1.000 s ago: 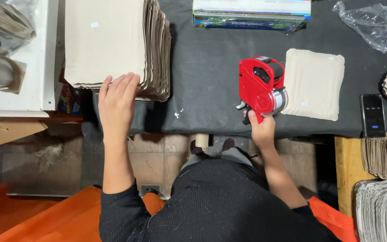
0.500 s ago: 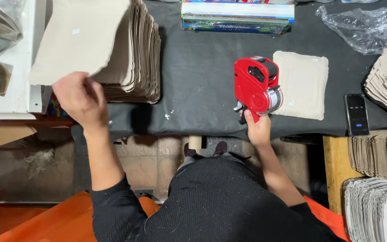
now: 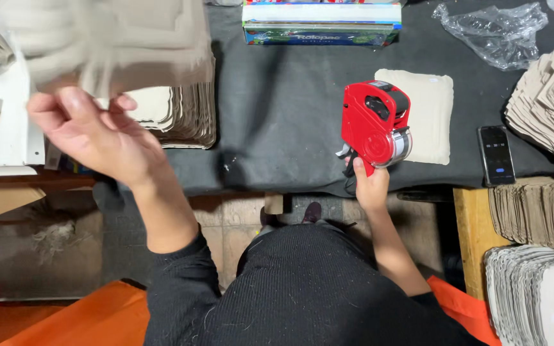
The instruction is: The person prices biodegradable food trays by hand using a red labeling gun, picking up trays from a stack and applying a price sticker to the center of each tray.
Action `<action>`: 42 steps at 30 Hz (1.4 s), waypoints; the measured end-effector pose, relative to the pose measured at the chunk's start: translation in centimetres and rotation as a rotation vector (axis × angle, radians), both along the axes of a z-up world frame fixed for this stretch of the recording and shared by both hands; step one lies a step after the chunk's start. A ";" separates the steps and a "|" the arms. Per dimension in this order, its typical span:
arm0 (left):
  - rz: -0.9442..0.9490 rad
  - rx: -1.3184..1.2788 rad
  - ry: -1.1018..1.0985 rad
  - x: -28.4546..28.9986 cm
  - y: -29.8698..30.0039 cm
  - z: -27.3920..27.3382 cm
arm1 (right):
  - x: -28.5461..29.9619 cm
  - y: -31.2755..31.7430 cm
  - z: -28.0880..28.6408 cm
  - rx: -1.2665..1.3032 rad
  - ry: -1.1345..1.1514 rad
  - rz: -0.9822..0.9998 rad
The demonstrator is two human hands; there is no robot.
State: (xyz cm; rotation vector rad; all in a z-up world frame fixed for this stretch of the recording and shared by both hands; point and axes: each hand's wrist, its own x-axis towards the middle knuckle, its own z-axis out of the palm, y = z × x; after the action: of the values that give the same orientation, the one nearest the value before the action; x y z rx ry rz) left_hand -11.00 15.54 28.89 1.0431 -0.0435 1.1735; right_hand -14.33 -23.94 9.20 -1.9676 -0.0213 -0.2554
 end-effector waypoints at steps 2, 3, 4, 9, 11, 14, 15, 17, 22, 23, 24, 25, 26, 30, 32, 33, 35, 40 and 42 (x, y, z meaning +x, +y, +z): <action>-0.075 -0.145 0.084 1.2 -3.4 -2.3 | 0.0 -0.8 -1.1 0.055 -0.009 -0.050; -0.141 -0.295 0.167 1.9 -5.1 -3.5 | -0.1 -1.3 -1.6 0.106 -0.018 -0.094; -0.150 -0.294 0.169 1.8 -7.0 -4.5 | -0.1 -1.5 -1.7 0.107 -0.018 -0.103; -0.390 -0.632 0.523 2.1 -13.9 -16.4 | -0.5 -2.7 -2.5 0.168 -0.038 -0.122; -0.436 -0.687 0.613 1.5 -15.5 -21.6 | -0.7 -2.9 -2.6 0.133 -0.030 -0.144; -0.476 -0.738 0.767 0.1 -17.4 -28.4 | -0.8 -2.9 -2.7 0.083 -0.016 -0.151; -0.476 -0.730 0.833 -0.3 -17.9 -30.4 | -0.8 -2.8 -2.8 0.072 -0.013 -0.143; -0.473 -0.712 0.852 -1.5 -18.7 -28.6 | -0.8 -2.5 -2.8 0.089 -0.007 -0.143; -0.452 -0.694 0.838 -2.6 -18.9 -28.9 | -1.0 -1.1 -1.3 0.061 -0.002 -0.136; -0.444 -0.646 0.853 -2.7 -18.6 -29.6 | -1.1 -1.1 -1.1 0.078 0.029 -0.130; -0.436 -0.598 0.869 -2.9 -18.3 -30.3 | -1.2 -1.0 -0.9 0.095 0.061 -0.123; -0.440 -0.596 0.870 -3.2 -17.4 -30.2 | -1.3 -1.1 -1.1 0.095 0.060 -0.127; -0.455 -0.465 0.934 -3.5 -16.5 -30.2 | -1.3 -1.1 -1.4 0.082 0.074 -0.115; -0.210 0.369 1.034 -5.0 -13.2 -29.8 | -1.8 -1.1 -0.9 0.082 0.097 -0.105; -0.199 0.714 0.963 -4.8 -13.0 -26.5 | -1.7 -1.4 -0.9 0.095 0.102 -0.101; -0.183 1.055 0.865 -4.7 -12.9 -24.8 | -1.6 -1.5 -0.9 0.109 0.103 -0.098; -0.244 1.225 0.852 -3.6 -13.7 -23.5 | -1.6 -1.7 -1.1 0.087 0.087 -0.096; -0.473 1.223 0.699 -1.9 -18.4 -23.3 | -2.5 -2.2 -1.6 0.049 0.029 -0.126; -0.624 1.198 0.584 -1.3 -21.8 -23.9 | -3.4 -2.9 -2.6 0.025 -0.006 -0.175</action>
State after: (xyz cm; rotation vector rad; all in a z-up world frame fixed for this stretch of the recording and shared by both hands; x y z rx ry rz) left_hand -12.33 -6.28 4.99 2.1771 -0.6217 0.1367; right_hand -17.75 -26.88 6.62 -1.9463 0.1500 -0.3741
